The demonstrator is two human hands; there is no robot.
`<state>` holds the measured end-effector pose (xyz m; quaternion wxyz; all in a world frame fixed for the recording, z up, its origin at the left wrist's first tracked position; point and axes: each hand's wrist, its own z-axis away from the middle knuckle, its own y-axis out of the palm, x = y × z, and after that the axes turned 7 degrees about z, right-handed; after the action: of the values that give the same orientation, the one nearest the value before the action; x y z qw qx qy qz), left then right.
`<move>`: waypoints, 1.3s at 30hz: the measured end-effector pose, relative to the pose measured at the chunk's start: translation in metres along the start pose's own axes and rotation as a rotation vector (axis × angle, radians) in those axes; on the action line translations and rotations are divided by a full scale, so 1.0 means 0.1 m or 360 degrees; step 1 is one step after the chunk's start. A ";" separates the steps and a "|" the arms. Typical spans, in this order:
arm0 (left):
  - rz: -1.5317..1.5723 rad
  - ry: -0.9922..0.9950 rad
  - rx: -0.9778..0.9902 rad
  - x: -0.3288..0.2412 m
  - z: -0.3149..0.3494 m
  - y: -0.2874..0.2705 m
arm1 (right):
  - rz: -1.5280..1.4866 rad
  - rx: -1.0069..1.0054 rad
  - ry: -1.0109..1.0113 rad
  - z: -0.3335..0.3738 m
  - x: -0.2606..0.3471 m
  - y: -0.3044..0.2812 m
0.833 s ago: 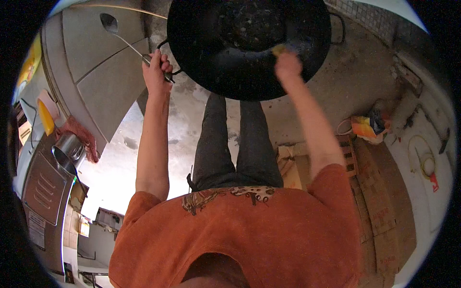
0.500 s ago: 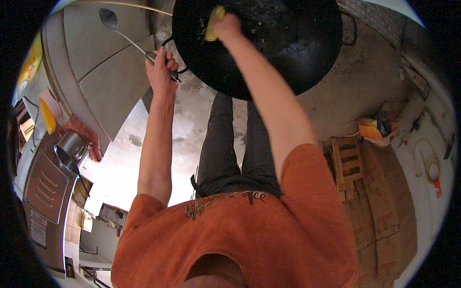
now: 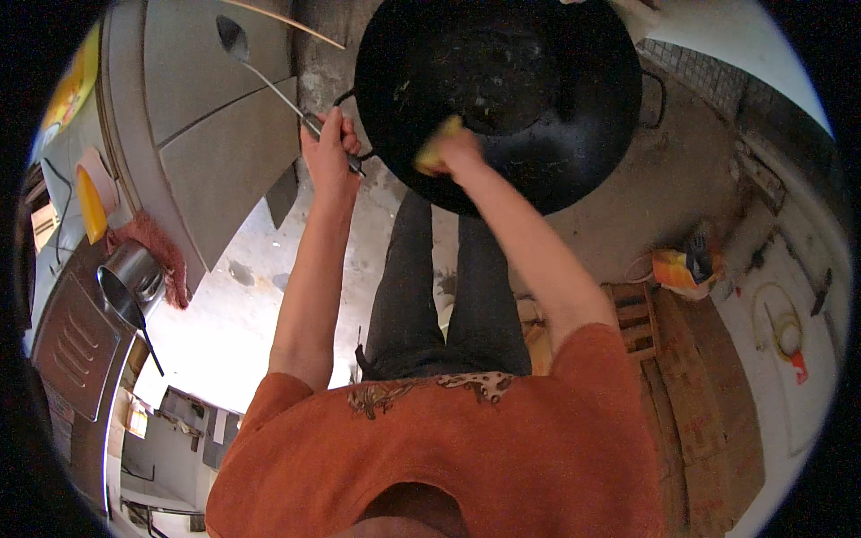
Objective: The person carries a wok and a saucepan to a sink area, fills the saucepan with water from a dispenser, and pours it into the wok. The person then uses a sponge to scrub the inside of the wok under running water.
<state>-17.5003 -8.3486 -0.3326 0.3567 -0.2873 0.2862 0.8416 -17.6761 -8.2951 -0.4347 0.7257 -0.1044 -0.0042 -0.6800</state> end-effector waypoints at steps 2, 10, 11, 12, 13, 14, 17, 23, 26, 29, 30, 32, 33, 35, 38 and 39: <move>-0.0025 -0.0020 -0.0023 -0.01 0.01 0.02 | -0.0919 0.0188 -0.0248 -0.06 0.58 0.40; 0.0061 -0.0093 -0.0033 -0.04 0.06 0.02 | -0.1837 -0.0316 -0.0568 -0.26 1.16 -0.32; 0.0056 -0.0091 -0.0027 -0.04 0.06 0.03 | -0.1849 -0.0407 -0.0434 -0.23 0.87 -0.39; 0.0046 -0.0093 -0.0030 -0.05 0.06 0.03 | -0.1939 -0.0362 -0.0295 -0.19 0.56 -0.44; 0.0030 -0.0102 -0.0033 -0.05 0.06 0.03 | -0.1986 -0.0374 -0.0168 -0.15 0.26 -0.52; 0.0018 -0.0089 -0.0021 -0.05 0.05 0.04 | -0.2105 -0.0400 0.0052 -0.12 0.01 -0.62; 0.0029 -0.0114 -0.0042 -0.06 0.04 0.04 | -0.2319 -0.0685 0.0196 -0.09 -0.27 -1.10; 0.0064 -0.0124 -0.0011 -0.08 0.03 0.03 | -0.2055 -0.0809 -0.0765 -0.44 1.16 -1.58; 0.0046 -0.0123 -0.0023 -0.07 0.02 0.03 | -0.1535 -0.0964 -0.1122 -0.56 1.84 -1.08; 0.0017 -0.0108 -0.0079 -0.04 -0.01 0.03 | 0.0217 -0.1210 -0.1700 -0.37 1.76 -0.33; 0.0019 -0.0077 -0.0055 -0.04 -0.03 0.02 | 0.0532 -0.1203 -0.1757 -0.28 1.60 -0.13; 0.0013 -0.0073 -0.0083 -0.02 -0.05 0.01 | 0.1067 -0.0587 -0.2095 -0.09 1.20 0.06; 0.0009 -0.0064 -0.0081 -0.02 -0.06 0.01 | 0.1311 -0.0460 -0.2211 -0.01 0.99 0.05; 0.0021 -0.0075 -0.0080 -0.02 -0.07 0.00 | 0.1810 -0.0203 -0.2156 0.06 0.66 -0.13; 0.0033 -0.0080 -0.0080 -0.01 -0.08 0.00 | 0.2175 -0.0127 -0.2067 0.01 0.34 -0.56; 0.0038 -0.0070 -0.0069 -0.01 -0.08 0.00 | 0.1964 -0.0251 -0.1964 -0.03 0.25 -0.69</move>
<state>-17.4972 -8.3543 -0.3371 0.3464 -0.2728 0.2633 0.8580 -17.7431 -8.3243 -0.4234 0.8230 -0.4872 -0.2919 0.0135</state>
